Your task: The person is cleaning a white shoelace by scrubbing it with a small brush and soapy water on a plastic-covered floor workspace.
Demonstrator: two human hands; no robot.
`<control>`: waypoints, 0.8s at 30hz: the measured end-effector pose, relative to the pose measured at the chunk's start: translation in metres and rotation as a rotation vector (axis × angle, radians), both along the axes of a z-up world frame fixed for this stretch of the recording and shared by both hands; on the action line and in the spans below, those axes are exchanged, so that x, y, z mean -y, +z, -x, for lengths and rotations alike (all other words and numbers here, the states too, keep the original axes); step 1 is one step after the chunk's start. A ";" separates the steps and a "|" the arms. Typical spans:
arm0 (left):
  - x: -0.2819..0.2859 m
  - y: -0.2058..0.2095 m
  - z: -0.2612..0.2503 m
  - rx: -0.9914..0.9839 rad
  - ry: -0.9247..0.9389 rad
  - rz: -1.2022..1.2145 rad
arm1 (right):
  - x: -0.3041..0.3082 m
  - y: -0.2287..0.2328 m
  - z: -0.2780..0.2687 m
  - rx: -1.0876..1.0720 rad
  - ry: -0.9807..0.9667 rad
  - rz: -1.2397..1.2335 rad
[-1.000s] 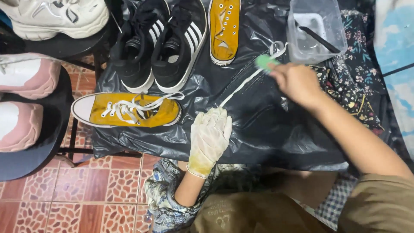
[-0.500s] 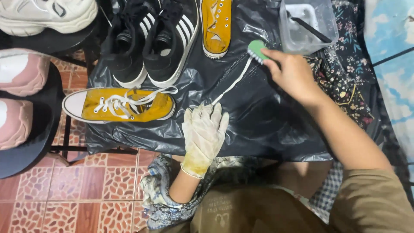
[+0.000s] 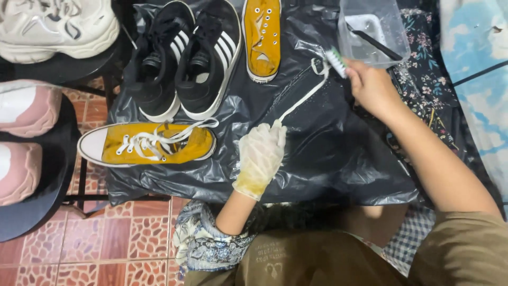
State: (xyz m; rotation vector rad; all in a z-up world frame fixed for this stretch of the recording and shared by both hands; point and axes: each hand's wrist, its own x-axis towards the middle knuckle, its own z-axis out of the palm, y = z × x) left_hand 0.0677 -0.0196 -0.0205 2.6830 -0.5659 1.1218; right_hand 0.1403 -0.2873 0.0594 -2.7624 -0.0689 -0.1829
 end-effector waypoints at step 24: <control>-0.005 0.027 0.020 -0.203 0.188 -0.213 | 0.081 0.031 -0.071 0.053 -0.109 0.494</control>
